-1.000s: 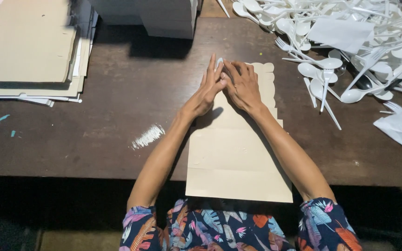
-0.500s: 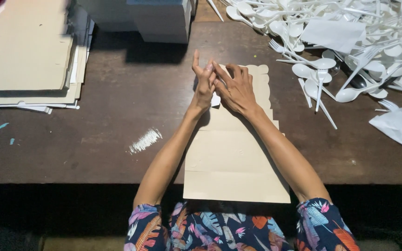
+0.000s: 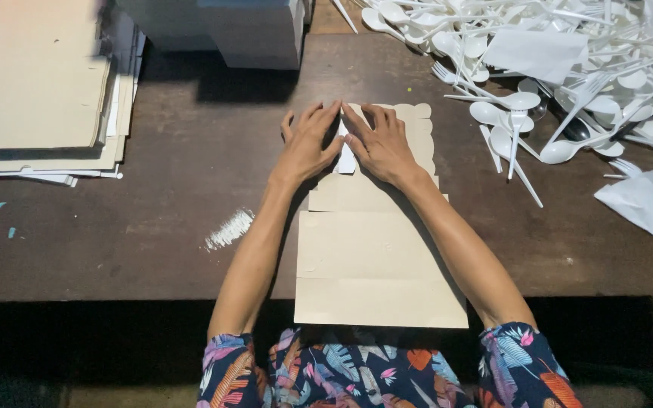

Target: The person folds a flat cardboard sheet into a rectangular box by creasing and tucking the side flaps, then closes the top lid. The finished box is placed on a stack of similar boxes.

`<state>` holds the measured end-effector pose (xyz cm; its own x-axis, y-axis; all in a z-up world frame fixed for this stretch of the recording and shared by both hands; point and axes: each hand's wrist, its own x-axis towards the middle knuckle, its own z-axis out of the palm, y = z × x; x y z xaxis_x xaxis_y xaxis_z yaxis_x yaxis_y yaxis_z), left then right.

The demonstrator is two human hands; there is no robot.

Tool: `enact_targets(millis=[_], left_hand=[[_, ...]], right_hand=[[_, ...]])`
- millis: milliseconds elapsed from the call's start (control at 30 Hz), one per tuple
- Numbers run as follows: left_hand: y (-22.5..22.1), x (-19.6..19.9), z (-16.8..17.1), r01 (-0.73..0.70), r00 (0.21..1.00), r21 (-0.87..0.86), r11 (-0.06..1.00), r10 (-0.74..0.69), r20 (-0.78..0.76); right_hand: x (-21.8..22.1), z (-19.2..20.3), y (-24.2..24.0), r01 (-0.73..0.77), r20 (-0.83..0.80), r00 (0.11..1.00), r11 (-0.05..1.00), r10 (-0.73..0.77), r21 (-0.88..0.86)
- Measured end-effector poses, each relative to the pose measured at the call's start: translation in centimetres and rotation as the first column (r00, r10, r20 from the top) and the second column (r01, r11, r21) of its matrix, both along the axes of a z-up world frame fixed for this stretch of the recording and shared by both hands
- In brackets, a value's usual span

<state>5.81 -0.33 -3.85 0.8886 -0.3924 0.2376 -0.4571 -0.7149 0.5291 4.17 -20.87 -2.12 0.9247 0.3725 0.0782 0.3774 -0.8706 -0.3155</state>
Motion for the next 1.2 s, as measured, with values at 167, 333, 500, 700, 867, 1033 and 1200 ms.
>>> enact_targets(millis=[167, 333, 500, 700, 867, 1033, 1200], left_hand=[[0.1, -0.6, 0.4, -0.001, 0.999, 0.011, 1.0, 0.0, 0.037], [-0.4, -1.0, 0.3, -0.021, 0.993, 0.08, 0.997, 0.012, 0.121], [-0.9, -1.3, -0.2, -0.098, 0.956, 0.299, 0.949, 0.006, 0.295], [0.2, 1.2, -1.1, -0.059, 0.992, 0.134, 0.989, 0.043, 0.119], [-0.7, 5.0, -1.2, -0.319, 0.934, -0.022, 0.947, 0.319, 0.161], [-1.4, 4.5, -0.4, -0.404, 0.902, -0.072, 0.912, 0.41, 0.137], [-1.1, 2.2, 1.0, -0.356, 0.932, 0.019, 0.934, 0.354, 0.079]], right_hand=[[0.1, 0.9, -0.4, -0.032, 0.063, 0.997, 0.994, 0.039, -0.104], [0.5, 0.7, -0.7, -0.043, 0.114, 0.991, 0.984, 0.064, -0.174], [1.1, 0.6, -1.2, -0.065, 0.127, 0.988, 0.981, 0.089, -0.181], [0.7, 0.6, -0.7, 0.005, -0.008, 1.0, 1.0, -0.005, 0.014], [1.1, 0.4, -0.8, 0.019, -0.012, 1.0, 0.999, -0.019, 0.034], [1.2, 0.4, -0.8, 0.037, -0.019, 0.999, 0.997, -0.036, 0.067], [1.1, 0.6, -1.1, -0.106, 0.063, 0.993, 0.984, 0.098, 0.144]])
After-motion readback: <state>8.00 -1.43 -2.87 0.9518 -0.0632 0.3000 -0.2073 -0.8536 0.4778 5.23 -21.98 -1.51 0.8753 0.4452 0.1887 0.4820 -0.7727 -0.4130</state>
